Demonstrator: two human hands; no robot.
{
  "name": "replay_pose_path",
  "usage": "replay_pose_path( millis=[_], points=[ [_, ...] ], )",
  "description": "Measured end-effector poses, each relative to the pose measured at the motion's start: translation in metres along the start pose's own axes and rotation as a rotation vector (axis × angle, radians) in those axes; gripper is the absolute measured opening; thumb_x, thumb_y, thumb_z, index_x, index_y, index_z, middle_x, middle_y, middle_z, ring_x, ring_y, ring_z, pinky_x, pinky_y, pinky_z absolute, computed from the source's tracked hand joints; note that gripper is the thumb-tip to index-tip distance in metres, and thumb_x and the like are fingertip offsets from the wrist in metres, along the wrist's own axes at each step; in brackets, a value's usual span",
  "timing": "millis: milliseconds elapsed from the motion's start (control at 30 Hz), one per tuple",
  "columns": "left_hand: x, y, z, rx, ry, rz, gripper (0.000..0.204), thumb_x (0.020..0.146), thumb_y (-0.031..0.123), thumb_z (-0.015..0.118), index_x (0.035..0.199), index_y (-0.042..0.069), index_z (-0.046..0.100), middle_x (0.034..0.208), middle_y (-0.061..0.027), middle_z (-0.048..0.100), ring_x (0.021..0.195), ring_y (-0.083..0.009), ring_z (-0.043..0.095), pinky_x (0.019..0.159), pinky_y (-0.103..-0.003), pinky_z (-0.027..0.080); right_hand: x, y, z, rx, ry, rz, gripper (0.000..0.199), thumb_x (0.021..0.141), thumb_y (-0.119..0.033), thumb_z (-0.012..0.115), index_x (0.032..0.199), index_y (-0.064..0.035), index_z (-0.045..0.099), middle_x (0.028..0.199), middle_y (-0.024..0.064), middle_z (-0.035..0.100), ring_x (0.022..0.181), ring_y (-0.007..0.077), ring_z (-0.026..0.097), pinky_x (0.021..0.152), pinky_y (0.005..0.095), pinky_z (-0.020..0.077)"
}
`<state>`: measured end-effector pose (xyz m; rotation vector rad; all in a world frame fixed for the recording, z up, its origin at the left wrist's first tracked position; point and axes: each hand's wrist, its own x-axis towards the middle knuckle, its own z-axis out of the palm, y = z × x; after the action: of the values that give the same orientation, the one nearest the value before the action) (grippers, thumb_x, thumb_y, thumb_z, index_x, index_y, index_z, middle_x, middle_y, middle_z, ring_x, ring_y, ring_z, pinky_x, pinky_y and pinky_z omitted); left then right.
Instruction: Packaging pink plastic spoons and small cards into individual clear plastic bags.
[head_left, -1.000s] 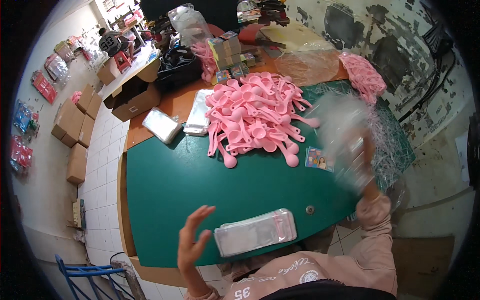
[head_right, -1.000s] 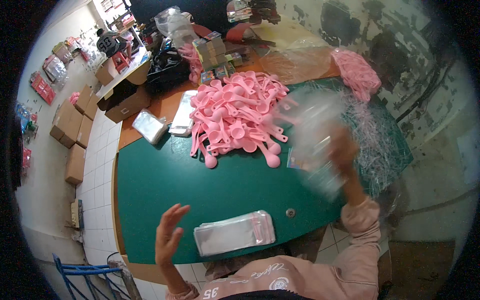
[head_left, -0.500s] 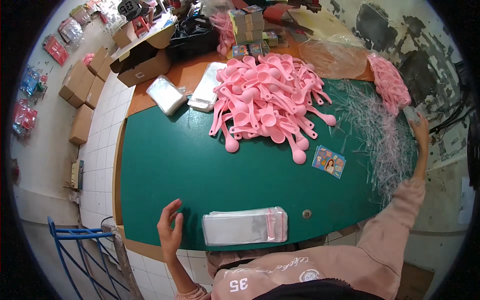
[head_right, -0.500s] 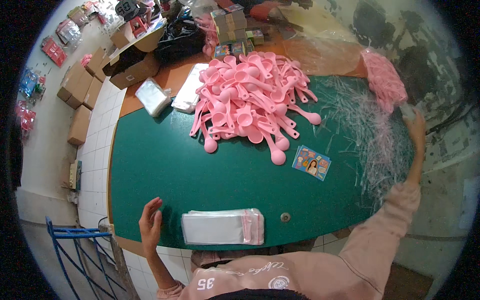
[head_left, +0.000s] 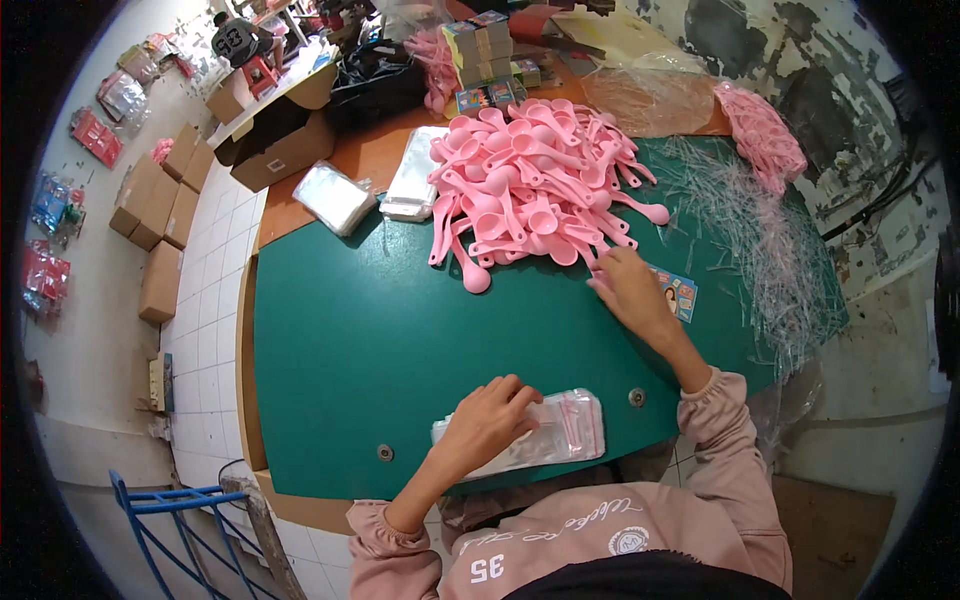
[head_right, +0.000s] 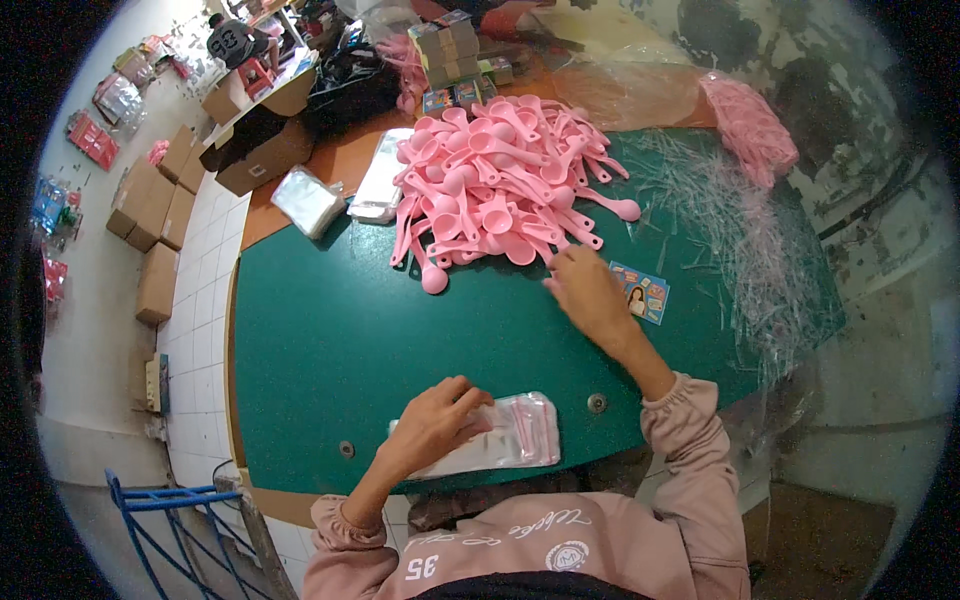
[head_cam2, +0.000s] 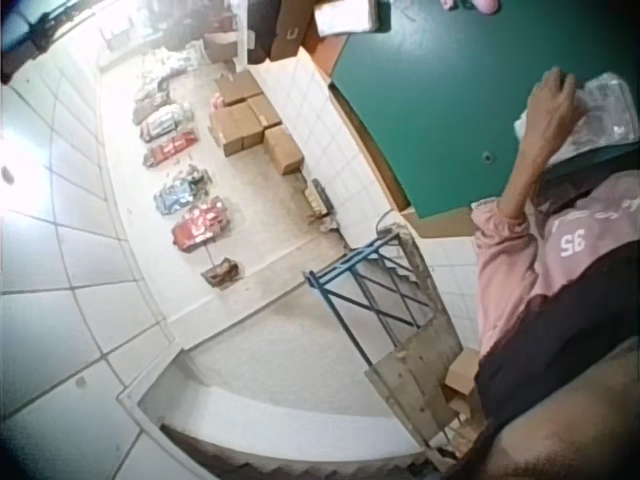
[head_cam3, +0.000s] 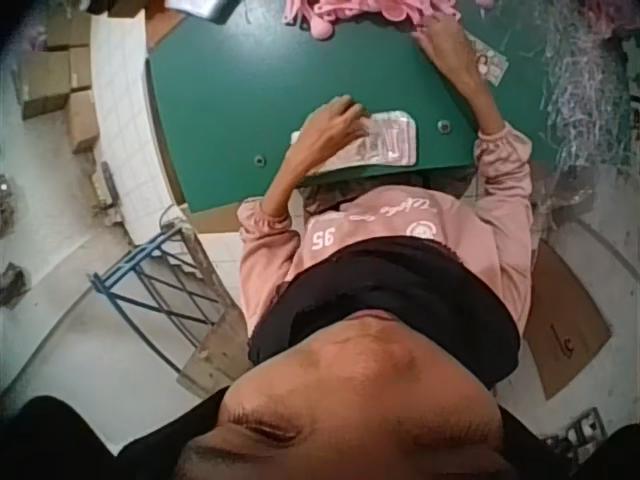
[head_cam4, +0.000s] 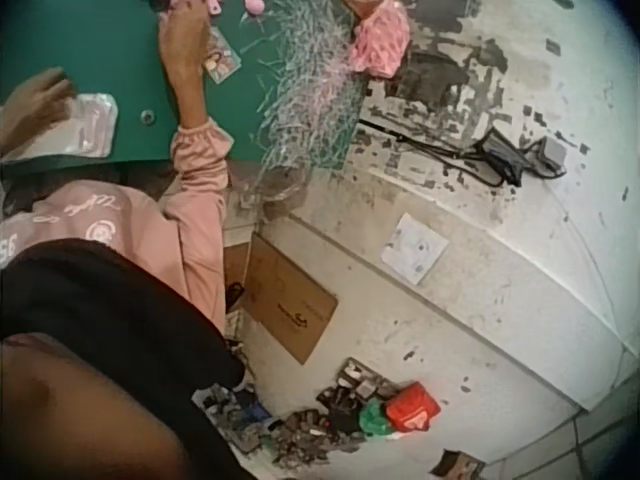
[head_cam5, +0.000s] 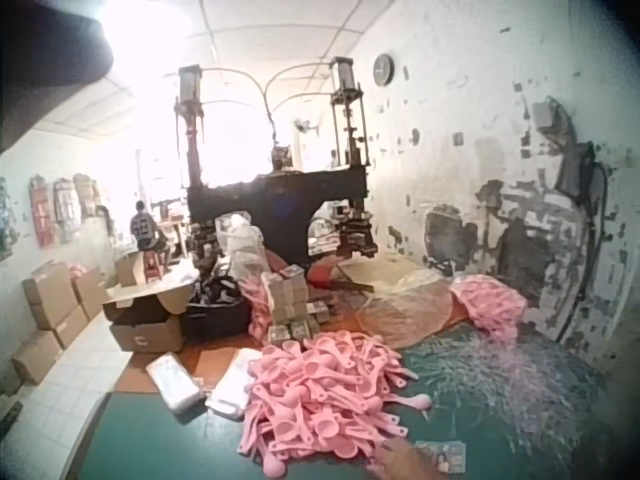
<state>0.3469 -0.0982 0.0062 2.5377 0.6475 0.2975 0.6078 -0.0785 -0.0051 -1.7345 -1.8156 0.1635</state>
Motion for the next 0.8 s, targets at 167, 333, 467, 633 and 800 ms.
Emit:
replay_pose_path(
  millis=[167,333,467,633,800],
  points=[
    [0.0,-0.01,0.001,-0.095,-0.015,-0.018,0.028,0.074,0.019,0.065,0.097,0.007,0.055,0.084,-0.0076,0.053,0.076,-0.0229,0.056,0.064,-0.034,0.046,0.008,-0.016,-0.004,-0.03,-0.056,0.064,0.015,0.074,-0.012,0.061,0.081,0.0008,0.059,0.081,0.0137,0.057,0.085,0.0301,0.053,0.076,0.0376,0.0424],
    [-0.002,-0.021,-0.028,-0.169,0.062,-0.126,0.027,0.075,0.017,0.064,0.098,0.005,0.055,0.089,-0.0099,0.055,0.082,-0.0263,0.057,0.069,-0.033,0.047,0.037,-0.011,-0.044,-0.005,-0.058,0.025,0.016,0.075,-0.012,0.058,0.079,0.0028,0.061,0.075,0.0155,0.059,0.069,0.0287,0.057,0.064,0.0355,0.0446],
    [-0.018,-0.07,-0.045,-0.227,0.295,-0.275,0.024,0.077,0.011,0.063,0.099,0.003,0.056,0.093,-0.0117,0.057,0.084,-0.0269,0.059,0.072,-0.031,0.048,0.105,-0.023,-0.053,0.001,-0.009,-0.138,0.015,0.074,-0.013,0.059,0.078,0.0016,0.062,0.071,0.0163,0.059,0.067,0.0292,0.057,0.063,0.0364,0.0446],
    [-0.031,-0.099,-0.032,-0.181,0.661,-0.469,0.014,0.078,0.01,0.06,0.091,0.005,0.058,0.083,-0.0094,0.057,0.077,-0.0257,0.059,0.065,-0.034,0.048,0.246,0.003,0.001,-0.155,-0.073,-0.207,0.019,0.068,-0.011,0.058,0.081,0.0014,0.061,0.081,0.0205,0.06,0.078,0.0355,0.057,0.07,0.0413,0.0448],
    [-0.019,-0.104,-0.02,0.058,0.605,-0.469,0.008,0.077,0.008,0.058,0.085,0.009,0.059,0.078,-0.0064,0.054,0.067,-0.0231,0.057,0.057,-0.033,0.046,0.336,0.06,0.057,-0.248,-0.143,-0.359,0.045,0.062,-0.018,0.065,0.103,-0.0019,0.054,0.099,0.0215,0.056,0.093,0.0357,0.054,0.078,0.041,0.0441]
  ],
)
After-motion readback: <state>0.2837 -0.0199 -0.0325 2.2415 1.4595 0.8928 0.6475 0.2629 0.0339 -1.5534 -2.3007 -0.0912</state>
